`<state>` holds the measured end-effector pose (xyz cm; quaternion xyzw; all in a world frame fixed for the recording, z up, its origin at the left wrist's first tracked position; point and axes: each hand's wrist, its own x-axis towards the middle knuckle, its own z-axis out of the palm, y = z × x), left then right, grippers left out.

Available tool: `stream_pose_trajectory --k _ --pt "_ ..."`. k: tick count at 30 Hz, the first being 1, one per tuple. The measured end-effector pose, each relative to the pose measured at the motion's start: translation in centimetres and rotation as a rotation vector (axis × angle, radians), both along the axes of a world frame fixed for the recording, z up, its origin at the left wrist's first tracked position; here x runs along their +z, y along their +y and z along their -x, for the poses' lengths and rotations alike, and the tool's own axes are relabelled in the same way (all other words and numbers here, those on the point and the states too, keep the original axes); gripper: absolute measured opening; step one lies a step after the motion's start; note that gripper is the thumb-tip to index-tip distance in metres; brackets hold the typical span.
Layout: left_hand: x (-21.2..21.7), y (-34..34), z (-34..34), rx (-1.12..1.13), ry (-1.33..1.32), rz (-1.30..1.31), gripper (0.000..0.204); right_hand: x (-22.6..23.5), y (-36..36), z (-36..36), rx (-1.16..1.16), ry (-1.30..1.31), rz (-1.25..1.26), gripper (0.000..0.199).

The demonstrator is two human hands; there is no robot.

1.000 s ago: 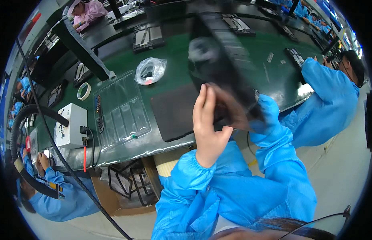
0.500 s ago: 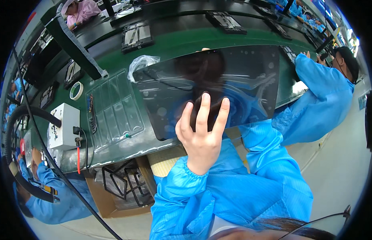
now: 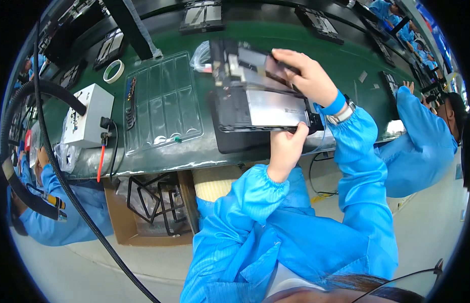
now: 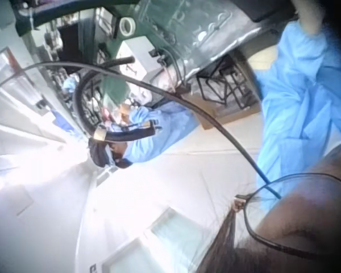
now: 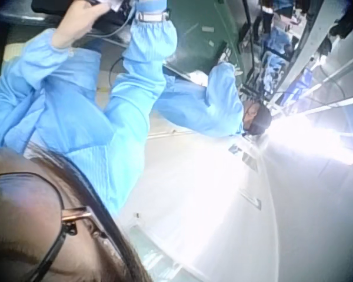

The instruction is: The person assembles tablet devices along an assembly line by picking small components from a plastic bag using tweezers, inserting and pressing them into tablet frames, and placing the tablets onto a conveyor belt.

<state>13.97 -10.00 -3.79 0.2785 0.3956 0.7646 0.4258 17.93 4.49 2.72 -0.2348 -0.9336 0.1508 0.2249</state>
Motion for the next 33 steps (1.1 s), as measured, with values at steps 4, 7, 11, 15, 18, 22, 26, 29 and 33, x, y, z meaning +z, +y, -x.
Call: stream_pose_trajectory --k 4,7,11,15,18,22,26,29,33 --pt "-2.4 0.5 -1.4 -0.093 -0.627 -0.043 0.005 -3.4 0.3 0.9 -0.083 -0.339 -0.038 0.049" --pt "-4.1 -0.1 -1.2 -0.108 -0.768 -0.069 0.011 -5.6 0.2 1.6 -0.001 -0.379 -0.032 0.051" --pt "-3.1 -4.7 2.8 -0.527 -0.885 0.172 0.032 -6.6 -0.6 1.8 -0.010 -0.377 -0.198 0.050" --pt "-1.1 -10.7 7.8 -0.570 0.154 0.285 0.055 -5.7 0.5 1.8 0.082 -0.414 -0.347 0.045" --pt "-0.7 -10.9 10.6 0.185 1.475 0.380 0.063 -5.7 2.3 0.9 0.145 -0.450 -0.328 0.043" --pt "-2.2 -10.1 12.5 0.152 1.323 0.448 0.063 -4.0 0.7 -1.1 0.061 -0.137 -0.279 0.047" --pt "-2.0 -7.7 11.4 0.181 1.418 0.366 0.061 -4.1 -3.7 -7.5 0.037 -0.128 -0.157 0.046" --pt "-1.1 -3.7 10.0 0.092 1.483 0.369 0.063 -5.6 -4.4 -9.9 -0.117 -0.330 -0.191 0.059" --pt "-0.9 5.0 11.2 -0.021 1.468 0.328 0.060 -8.7 2.4 -10.0 -0.316 -0.326 -0.360 0.049"
